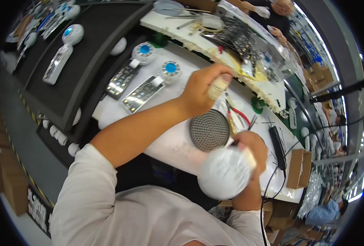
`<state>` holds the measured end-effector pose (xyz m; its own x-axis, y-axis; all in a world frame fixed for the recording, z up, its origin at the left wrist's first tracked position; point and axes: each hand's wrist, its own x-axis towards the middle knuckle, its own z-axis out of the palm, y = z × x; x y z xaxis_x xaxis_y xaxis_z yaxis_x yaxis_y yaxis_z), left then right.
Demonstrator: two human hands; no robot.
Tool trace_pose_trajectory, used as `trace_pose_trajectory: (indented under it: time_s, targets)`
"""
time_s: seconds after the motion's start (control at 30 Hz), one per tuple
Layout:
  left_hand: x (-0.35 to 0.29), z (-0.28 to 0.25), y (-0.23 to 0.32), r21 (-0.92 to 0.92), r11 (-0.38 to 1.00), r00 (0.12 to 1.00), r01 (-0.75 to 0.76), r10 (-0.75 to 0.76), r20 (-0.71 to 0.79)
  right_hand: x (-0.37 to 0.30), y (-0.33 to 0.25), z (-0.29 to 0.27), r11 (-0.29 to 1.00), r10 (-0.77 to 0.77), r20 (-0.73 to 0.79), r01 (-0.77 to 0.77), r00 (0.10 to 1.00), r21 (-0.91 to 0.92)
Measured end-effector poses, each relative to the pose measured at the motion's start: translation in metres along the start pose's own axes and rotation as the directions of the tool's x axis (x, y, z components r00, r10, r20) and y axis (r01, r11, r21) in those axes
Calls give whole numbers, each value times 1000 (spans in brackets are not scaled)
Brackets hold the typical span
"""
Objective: Assembling and soldering components of an electronic device at a factory workstation.
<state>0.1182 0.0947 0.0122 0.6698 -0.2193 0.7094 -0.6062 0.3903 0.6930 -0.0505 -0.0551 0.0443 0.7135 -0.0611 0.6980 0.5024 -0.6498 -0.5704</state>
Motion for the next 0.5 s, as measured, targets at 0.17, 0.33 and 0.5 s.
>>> trace_pose_trajectory:
  time_s: [0.17, 0.33, 0.5]
  targets:
    - [3, -2, -16, 317, 908, 961, -272, 272, 45, 40, -43, -39, 702, 351, -351, 5, 868, 712]
    - [0, -1, -16, 442, 837, 945, -324, 308, 109, 63, -78, -42, 487, 128, 228, -262, 965, 833]
    - [-3, -4, -13, 439, 842, 948, -312, 309, 82, 75, -99, -89, 704, 171, 562, -500, 809, 505]
